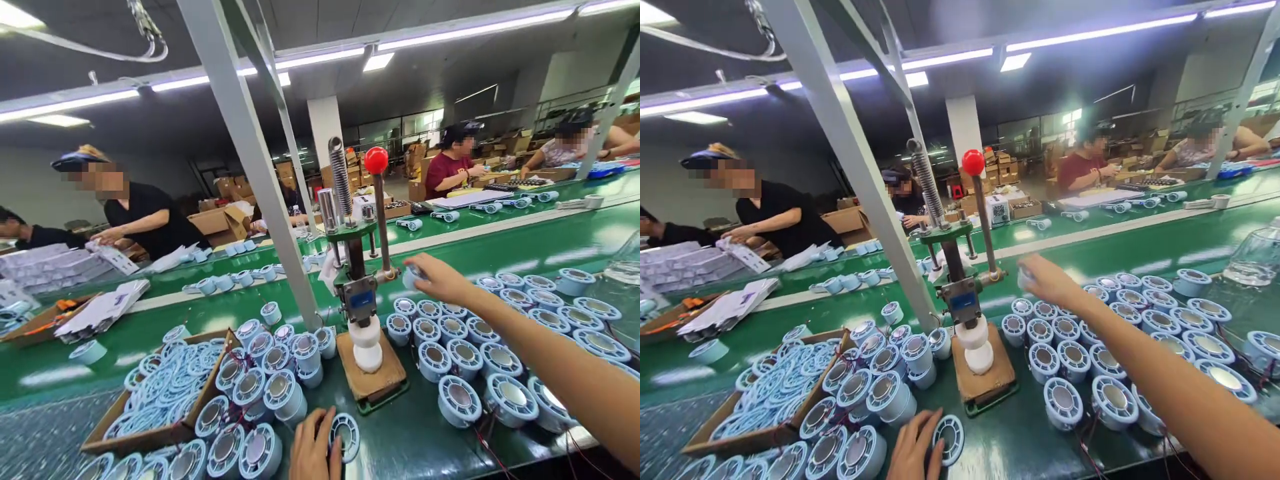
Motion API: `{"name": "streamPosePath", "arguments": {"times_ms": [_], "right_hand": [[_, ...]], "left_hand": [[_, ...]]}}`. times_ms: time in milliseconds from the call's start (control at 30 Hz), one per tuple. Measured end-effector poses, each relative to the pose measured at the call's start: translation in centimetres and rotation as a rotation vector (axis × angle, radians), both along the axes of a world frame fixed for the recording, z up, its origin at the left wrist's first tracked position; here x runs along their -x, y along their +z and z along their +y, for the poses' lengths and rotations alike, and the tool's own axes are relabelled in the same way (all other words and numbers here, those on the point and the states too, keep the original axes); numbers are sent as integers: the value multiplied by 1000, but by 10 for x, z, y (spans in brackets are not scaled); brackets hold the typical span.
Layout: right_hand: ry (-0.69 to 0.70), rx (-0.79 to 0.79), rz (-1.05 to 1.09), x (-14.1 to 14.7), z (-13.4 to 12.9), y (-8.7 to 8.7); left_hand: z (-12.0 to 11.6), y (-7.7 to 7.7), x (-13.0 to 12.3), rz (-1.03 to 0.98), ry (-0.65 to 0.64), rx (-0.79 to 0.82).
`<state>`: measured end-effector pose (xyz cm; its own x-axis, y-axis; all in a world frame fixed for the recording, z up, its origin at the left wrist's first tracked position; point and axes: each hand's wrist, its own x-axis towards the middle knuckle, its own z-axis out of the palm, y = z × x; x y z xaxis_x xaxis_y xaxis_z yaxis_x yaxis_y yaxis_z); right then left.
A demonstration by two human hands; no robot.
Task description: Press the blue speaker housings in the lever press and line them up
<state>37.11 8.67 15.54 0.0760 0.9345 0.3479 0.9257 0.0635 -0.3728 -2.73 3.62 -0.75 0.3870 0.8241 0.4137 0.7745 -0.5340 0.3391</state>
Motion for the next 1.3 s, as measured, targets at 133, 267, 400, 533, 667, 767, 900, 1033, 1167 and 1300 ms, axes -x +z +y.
{"name": "streamPosePath", "arguments": {"times_ms": [133, 267, 400, 533, 667, 767, 900, 1033, 1167, 1300], "right_hand": [[397, -57, -6, 42, -116, -31], [633, 98, 28, 114, -157, -70], [510, -23, 137, 141, -144, -106], [321, -148, 308, 144, -144, -153], [86, -278, 471, 167, -144, -189], [157, -283, 558, 189, -133, -197], [223, -234, 688, 206, -120, -203], [194, -153, 797, 209, -118, -212], [220, -125, 838, 206, -118, -215], [239, -174, 805, 206, -118, -214]], "left_hand": [[-6, 6, 1, 93, -91, 55], [-14, 28, -14, 165, -16, 219], [-18, 33, -19, 70, -20, 255], [-19, 24, -17, 57, -33, 255], [-23, 27, -27, -87, 113, 303], [-28, 36, -34, -226, -16, 387], [-33, 44, -42, -156, -243, 400], [-36, 36, -49, -240, -200, 350], [-39, 23, -50, -362, -155, 343], [-44, 20, -49, -430, -128, 398]]}}
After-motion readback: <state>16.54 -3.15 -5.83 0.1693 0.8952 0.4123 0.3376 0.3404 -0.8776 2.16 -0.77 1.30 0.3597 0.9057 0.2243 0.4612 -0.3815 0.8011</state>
